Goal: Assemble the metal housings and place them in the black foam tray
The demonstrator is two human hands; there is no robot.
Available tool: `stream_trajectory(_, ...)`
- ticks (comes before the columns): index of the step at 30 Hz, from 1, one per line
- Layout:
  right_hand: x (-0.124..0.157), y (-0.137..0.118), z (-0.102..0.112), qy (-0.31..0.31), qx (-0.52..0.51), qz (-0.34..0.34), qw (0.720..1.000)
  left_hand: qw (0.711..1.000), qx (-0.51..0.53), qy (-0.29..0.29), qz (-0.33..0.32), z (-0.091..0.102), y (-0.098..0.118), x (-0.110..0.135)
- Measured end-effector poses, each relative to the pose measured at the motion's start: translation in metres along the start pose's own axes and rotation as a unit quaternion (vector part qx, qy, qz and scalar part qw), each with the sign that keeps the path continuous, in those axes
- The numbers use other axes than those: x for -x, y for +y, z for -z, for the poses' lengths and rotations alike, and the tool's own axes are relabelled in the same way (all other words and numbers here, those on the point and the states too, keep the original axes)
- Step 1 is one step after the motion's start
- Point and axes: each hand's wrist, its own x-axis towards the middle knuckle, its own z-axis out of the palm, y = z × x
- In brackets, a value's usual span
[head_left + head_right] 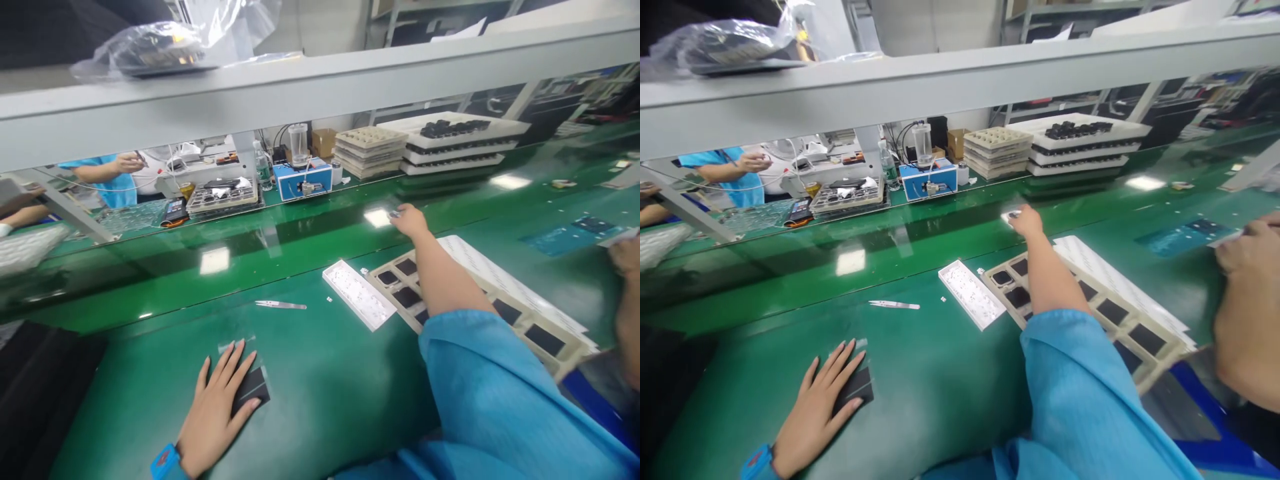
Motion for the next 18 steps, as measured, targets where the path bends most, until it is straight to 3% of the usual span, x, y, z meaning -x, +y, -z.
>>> stream_trajectory(3, 0.041, -0.045, -0.014, -0.027, -0.049, 0.071, 0.996, 0.998, 0.065, 0.005, 0.016, 0.001, -0.001, 0.001)
stream_trajectory(5, 0.085, -0.076, -0.027, -0.063, -0.099, 0.136, 0.984, 0.990, 0.123, 0.060, 0.041, 0.005, -0.001, 0.001)
stream_trajectory(8, 0.174, -0.120, -0.043, -0.165, -0.201, 0.275, 0.926, 0.951, 0.235, 0.175, 0.096, 0.019, 0.002, -0.003)
stream_trajectory(10, 0.238, -0.145, -0.051, -0.232, -0.241, 0.335, 0.881, 0.900, 0.372, 0.195, 0.116, 0.032, 0.005, -0.010)
stream_trajectory(13, 0.319, -0.170, -0.064, -0.281, -0.277, 0.379, 0.837, 0.771, 0.603, 0.173, 0.110, 0.048, 0.007, -0.023)
stream_trajectory(15, 0.355, -0.178, -0.076, -0.271, -0.275, 0.400, 0.831, 0.697, 0.686, 0.175, 0.116, 0.050, 0.004, -0.029)
stream_trajectory(18, 0.381, -0.175, -0.095, -0.249, -0.268, 0.404, 0.838, 0.633, 0.739, 0.175, 0.151, 0.043, -0.004, -0.030)
